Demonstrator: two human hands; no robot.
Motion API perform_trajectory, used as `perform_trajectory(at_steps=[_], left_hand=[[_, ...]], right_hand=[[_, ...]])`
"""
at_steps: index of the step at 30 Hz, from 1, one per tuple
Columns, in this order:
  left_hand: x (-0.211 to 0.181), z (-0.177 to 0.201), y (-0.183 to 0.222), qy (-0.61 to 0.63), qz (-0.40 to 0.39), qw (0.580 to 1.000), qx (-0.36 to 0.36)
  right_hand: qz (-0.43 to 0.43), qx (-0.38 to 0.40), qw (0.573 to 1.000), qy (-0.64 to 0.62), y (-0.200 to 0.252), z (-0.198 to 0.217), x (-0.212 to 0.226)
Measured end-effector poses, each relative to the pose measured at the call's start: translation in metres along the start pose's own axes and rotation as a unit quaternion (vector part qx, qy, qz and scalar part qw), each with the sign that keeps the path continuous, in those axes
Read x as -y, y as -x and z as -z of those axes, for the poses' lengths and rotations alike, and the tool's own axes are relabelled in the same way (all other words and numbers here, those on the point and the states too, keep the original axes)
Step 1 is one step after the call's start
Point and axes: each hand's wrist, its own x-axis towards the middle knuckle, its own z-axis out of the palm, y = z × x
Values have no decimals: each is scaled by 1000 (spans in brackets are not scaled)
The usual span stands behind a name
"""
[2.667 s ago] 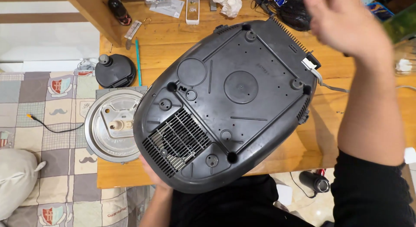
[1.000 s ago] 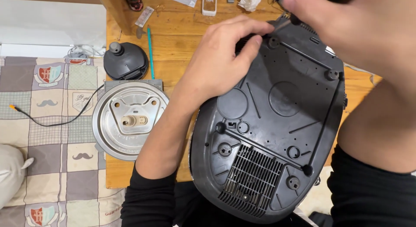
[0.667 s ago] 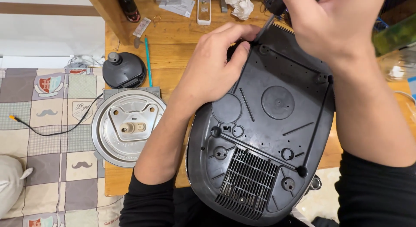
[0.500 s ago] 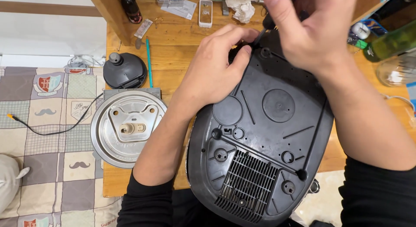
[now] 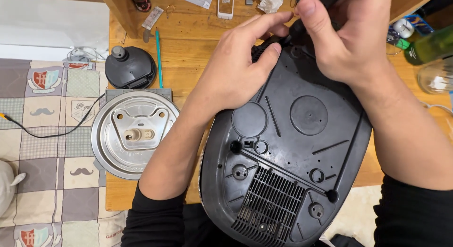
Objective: Disassembling the bottom panel of a rice cooker using a screwdriver to remove screws.
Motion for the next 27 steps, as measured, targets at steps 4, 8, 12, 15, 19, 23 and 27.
perform_trajectory(at_steps=[4, 8, 12, 15, 19, 23, 27], left_hand=[[-1, -1, 1, 19, 1, 1000, 0], [0, -2, 0, 38, 3, 999, -7], [-6, -2, 0, 27, 20, 999, -11], [-6, 0, -1, 35, 18, 999, -8], [-4, 1, 1, 43, 22, 999, 6], [-6, 3, -2, 38, 18, 999, 15], [-6, 4, -1, 38, 29, 999, 13]], right_hand=[[1, 6, 1000, 27, 2, 1, 4], [44, -10, 996, 77, 9, 5, -9], [35, -59, 994, 81, 14, 7, -13], [30, -72, 994, 73, 12, 5, -11], [35, -65, 993, 93, 11, 4, -5], [32, -59, 996, 62, 8, 5, -2], [32, -34, 996, 82, 1, 6, 11]])
